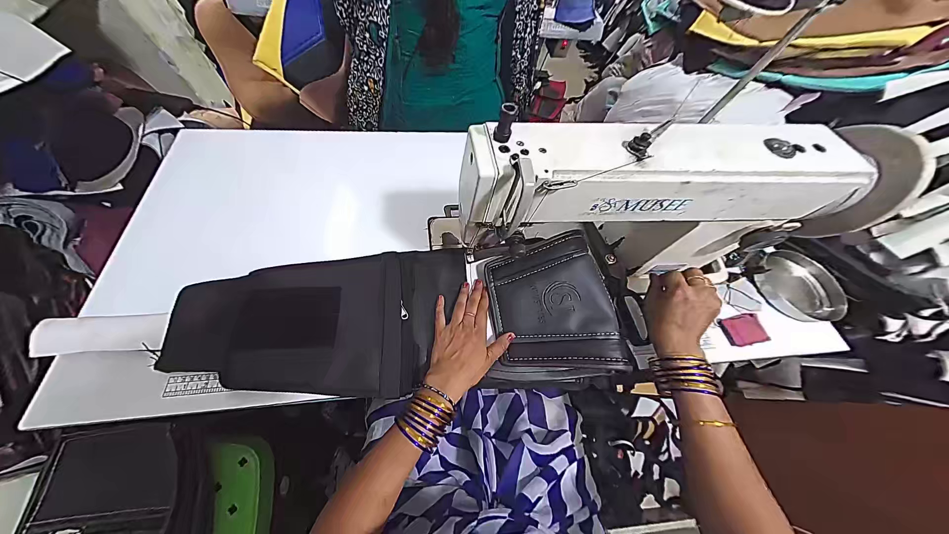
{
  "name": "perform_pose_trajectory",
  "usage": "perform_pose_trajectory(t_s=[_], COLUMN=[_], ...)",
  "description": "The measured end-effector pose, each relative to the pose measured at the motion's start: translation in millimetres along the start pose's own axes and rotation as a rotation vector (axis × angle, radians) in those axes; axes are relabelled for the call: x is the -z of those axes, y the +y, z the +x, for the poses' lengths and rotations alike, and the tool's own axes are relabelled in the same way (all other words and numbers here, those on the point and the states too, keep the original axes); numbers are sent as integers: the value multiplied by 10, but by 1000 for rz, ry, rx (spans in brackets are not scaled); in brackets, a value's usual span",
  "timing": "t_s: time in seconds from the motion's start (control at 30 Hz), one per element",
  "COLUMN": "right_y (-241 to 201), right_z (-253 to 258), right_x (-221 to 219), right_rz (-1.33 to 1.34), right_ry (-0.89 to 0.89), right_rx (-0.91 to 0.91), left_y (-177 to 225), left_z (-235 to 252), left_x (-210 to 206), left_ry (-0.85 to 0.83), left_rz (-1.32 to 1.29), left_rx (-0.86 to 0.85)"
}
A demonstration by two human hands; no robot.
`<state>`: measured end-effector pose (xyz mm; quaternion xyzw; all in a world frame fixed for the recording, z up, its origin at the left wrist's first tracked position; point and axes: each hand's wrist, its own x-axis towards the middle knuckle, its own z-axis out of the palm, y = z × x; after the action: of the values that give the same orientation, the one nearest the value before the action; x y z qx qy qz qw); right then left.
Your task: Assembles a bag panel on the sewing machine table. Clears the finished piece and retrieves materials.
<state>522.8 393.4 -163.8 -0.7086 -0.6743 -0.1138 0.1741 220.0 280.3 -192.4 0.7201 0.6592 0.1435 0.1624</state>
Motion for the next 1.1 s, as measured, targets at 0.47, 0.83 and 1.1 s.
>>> perform_pose_trajectory(t_s=[0.47,0.83,1.1], right_y=[-981,-1220,-1226], right_z=[-937,-1130,-1295], right_x=[520,94,130], right_rz=[642,578,474], right_ry=[-335,11,5], right_rx=[987,1220,1037], left_y=[-9,-629,-536], left_z=[0,-694,-665], left_x=[172,218,147], left_ry=[-173,61,172], left_rz=[-75,-198,-107], left_rx=[-21,-501,-494])
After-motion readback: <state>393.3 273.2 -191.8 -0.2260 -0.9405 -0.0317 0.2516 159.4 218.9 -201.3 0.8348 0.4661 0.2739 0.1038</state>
